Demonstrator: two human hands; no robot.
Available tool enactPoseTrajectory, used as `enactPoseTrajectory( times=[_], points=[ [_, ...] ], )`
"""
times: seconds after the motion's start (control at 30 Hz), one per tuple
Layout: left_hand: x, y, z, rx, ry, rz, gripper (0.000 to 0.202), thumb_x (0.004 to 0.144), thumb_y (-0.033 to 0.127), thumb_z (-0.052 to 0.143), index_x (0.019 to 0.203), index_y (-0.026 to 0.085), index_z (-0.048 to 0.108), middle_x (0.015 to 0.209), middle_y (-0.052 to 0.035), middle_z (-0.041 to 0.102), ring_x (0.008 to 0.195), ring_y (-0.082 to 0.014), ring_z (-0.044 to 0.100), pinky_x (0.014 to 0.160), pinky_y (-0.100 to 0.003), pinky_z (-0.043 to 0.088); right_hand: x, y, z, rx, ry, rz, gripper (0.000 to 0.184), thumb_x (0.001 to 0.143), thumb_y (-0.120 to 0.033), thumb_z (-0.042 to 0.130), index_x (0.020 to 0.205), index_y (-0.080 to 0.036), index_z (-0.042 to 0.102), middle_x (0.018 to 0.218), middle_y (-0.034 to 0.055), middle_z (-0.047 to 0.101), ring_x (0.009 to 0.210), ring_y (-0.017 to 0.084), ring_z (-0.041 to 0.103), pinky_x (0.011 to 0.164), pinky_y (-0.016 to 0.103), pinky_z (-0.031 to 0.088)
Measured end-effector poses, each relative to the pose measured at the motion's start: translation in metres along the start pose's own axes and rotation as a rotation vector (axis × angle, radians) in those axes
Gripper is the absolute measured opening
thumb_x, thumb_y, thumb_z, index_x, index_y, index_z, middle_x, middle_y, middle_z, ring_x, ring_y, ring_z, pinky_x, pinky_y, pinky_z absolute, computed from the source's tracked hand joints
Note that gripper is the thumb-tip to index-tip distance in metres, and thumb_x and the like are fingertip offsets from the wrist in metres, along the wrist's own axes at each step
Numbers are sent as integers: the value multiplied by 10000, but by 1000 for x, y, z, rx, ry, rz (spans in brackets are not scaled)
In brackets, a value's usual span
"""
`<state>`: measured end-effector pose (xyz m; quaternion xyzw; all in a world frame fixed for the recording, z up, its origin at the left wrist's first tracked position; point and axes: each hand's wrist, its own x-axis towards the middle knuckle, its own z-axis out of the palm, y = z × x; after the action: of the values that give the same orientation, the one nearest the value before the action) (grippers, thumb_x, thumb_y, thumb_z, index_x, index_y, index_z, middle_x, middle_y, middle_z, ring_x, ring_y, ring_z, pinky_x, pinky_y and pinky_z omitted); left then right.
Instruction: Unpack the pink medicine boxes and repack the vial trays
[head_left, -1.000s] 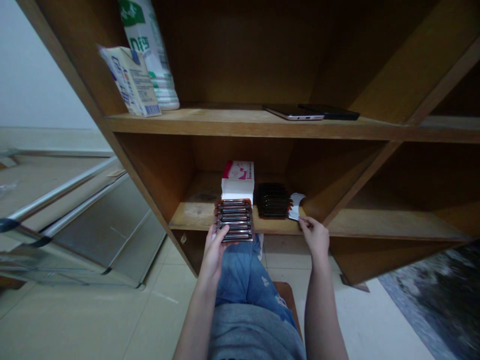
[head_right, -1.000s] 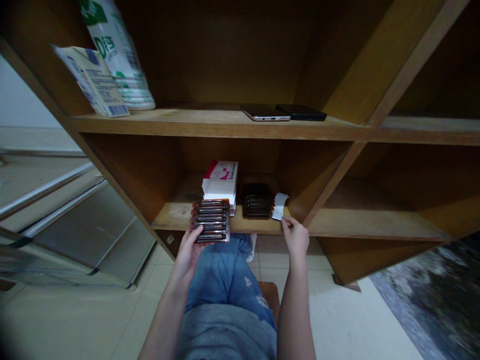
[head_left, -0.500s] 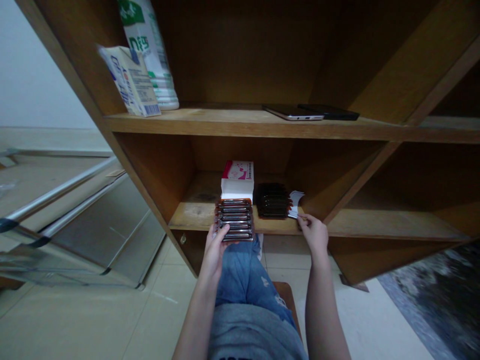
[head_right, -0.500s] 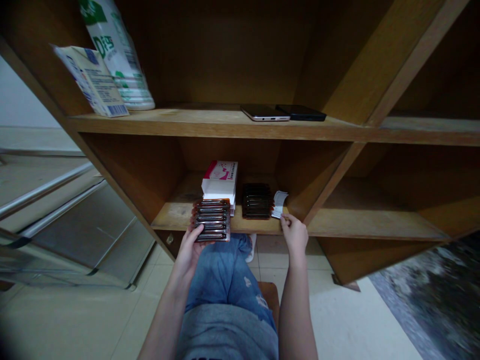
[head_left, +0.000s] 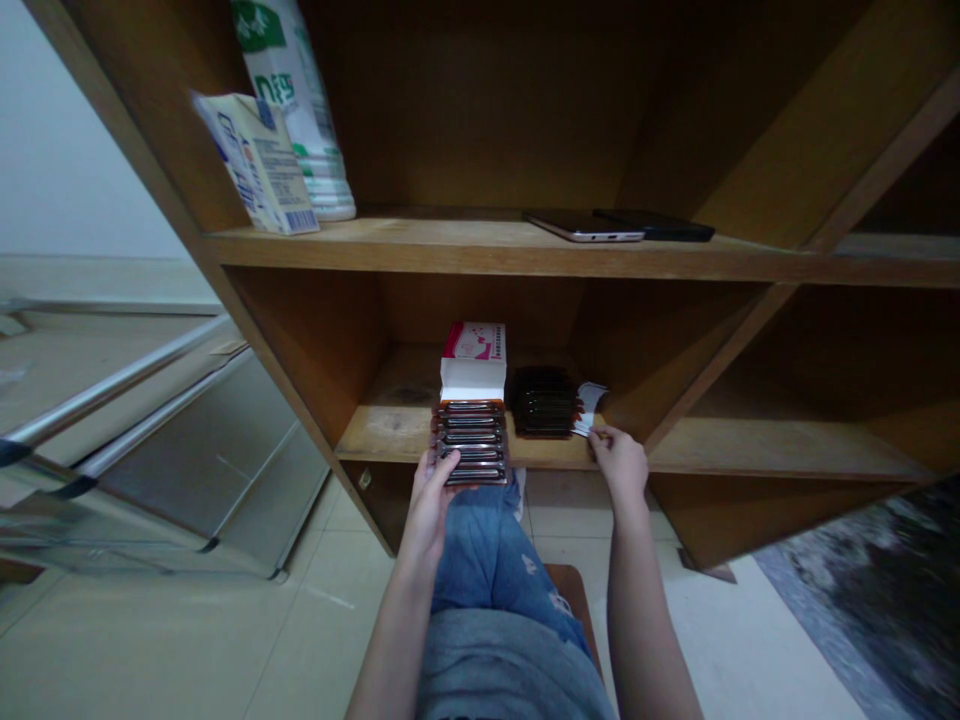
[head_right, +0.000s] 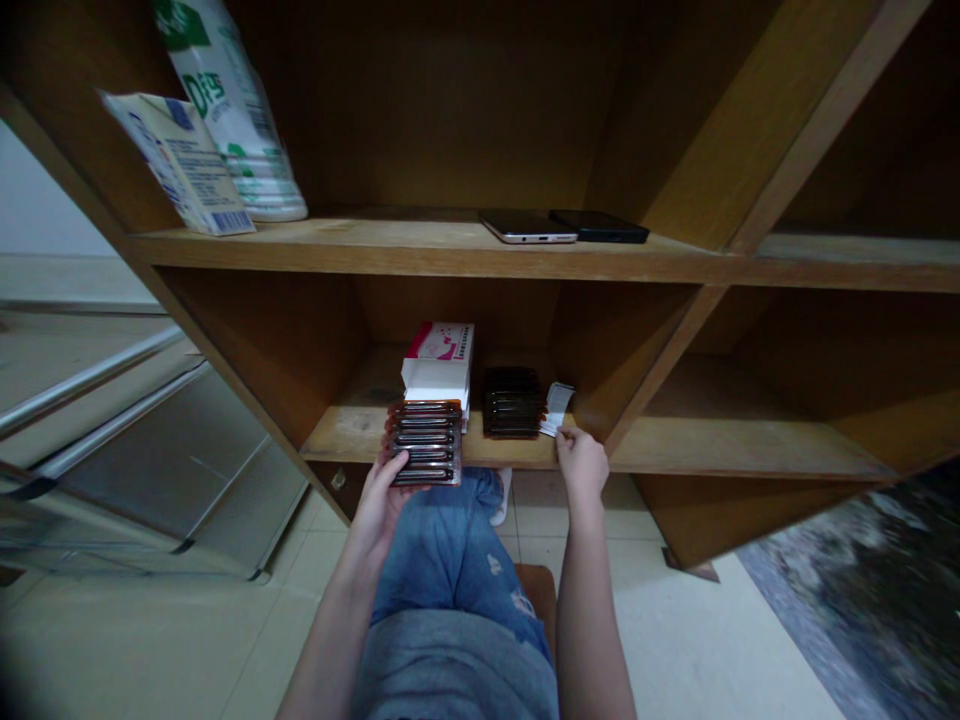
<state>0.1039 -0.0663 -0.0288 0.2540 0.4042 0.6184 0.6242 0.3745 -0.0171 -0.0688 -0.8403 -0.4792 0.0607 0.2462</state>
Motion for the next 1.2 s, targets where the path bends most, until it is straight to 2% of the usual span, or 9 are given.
enactPoseTrajectory(
  times=[0.3, 0.5, 0.6, 0.73, 0.83, 0.97, 1.1, 1.2],
  points=[
    [0, -2, -2, -8, 6, 0, 400, 666, 307, 717, 1019, 160, 599, 952, -62, 681, 739, -165, 653, 557, -250, 533, -5, -5, -2, -41, -1, -12, 333, 856, -361, 498, 1127, -244, 652, 869, 101, 705, 826, 236, 647, 657, 275, 428],
    [0, -2, -1, -21, 9, -2, 411, 655, 300, 724, 1015, 154, 592, 922, -56, 685, 723, -170, 654, 543, -262, 536, -6, -5, 2, -68, 24, 23, 318, 875, -382, 460, 1060, -253, 684, 911, 116, 703, 850, 263, 648, 675, 312, 443],
    [0, -2, -2, -29, 9, 0, 403, 654, 295, 726, 1007, 156, 591, 908, -49, 686, 721, -168, 655, 538, -258, 536, -7, -6, 2, -66, 46, 41, 340, 876, -398, 457, 1089, -246, 673, 917, 126, 698, 845, 260, 650, 677, 311, 450],
    [1, -3, -4, -23, 14, -1, 391, 659, 300, 723, 998, 154, 594, 904, -48, 687, 724, -167, 657, 546, -260, 539, -4, -10, -2, -90, -23, 17, 388, 854, -392, 501, 1208, -264, 598, 907, 115, 697, 868, 259, 648, 695, 316, 463],
    [1, -3, -3, -24, 10, 0, 395, 666, 302, 718, 1011, 158, 592, 920, -48, 687, 731, -167, 658, 552, -262, 540, -3, -14, -4, -121, -61, 37, 347, 869, -380, 475, 1158, -267, 632, 936, 123, 693, 899, 271, 647, 720, 335, 470],
    [1, -3, -2, -40, 11, -1, 401, 655, 289, 723, 1011, 161, 591, 917, -43, 685, 723, -168, 657, 535, -261, 536, -5, -18, -2, -129, -11, 97, 346, 891, -389, 426, 1122, -262, 649, 954, 135, 688, 913, 294, 648, 728, 361, 480],
    [0, -3, -2, -41, 22, -11, 399, 655, 286, 722, 1007, 156, 588, 909, -47, 685, 717, -167, 656, 533, -260, 540, -1, -21, -2, -151, -46, 38, 413, 860, -349, 484, 1266, -288, 531, 993, 124, 684, 943, 289, 644, 753, 367, 488],
    [-1, -3, -2, -39, 26, -12, 392, 651, 280, 724, 996, 151, 589, 904, -50, 686, 708, -167, 656, 529, -257, 539, 4, -24, -3, -210, -115, -6, 374, 865, -334, 475, 1217, -259, 576, 1000, 146, 674, 955, 290, 642, 766, 369, 490]
  ],
)
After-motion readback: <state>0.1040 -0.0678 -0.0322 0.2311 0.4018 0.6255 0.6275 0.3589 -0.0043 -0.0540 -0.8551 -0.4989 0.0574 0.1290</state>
